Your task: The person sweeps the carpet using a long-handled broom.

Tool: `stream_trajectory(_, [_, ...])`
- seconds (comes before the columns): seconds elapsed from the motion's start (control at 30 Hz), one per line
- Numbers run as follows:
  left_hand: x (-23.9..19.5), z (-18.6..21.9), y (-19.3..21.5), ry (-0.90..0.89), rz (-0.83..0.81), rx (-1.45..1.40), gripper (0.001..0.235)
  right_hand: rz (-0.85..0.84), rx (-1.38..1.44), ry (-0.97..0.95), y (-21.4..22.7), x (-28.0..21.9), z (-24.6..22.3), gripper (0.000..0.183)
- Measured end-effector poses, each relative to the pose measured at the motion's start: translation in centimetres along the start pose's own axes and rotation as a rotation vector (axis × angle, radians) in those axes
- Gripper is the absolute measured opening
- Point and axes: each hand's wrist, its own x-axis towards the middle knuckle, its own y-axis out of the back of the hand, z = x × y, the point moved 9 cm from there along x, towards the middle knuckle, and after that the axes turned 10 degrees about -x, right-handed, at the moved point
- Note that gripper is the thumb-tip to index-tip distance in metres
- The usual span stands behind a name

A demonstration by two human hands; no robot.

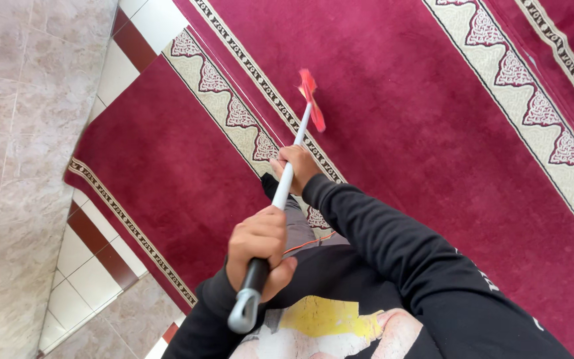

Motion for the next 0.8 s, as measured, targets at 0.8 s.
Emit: stream_trajectory(0.8, [0.3,0.8,19.7,-0.145,0.001,-0.074,0.033,0.055,-0.098,0.098,-7.6,14.0,-7.6,0.033])
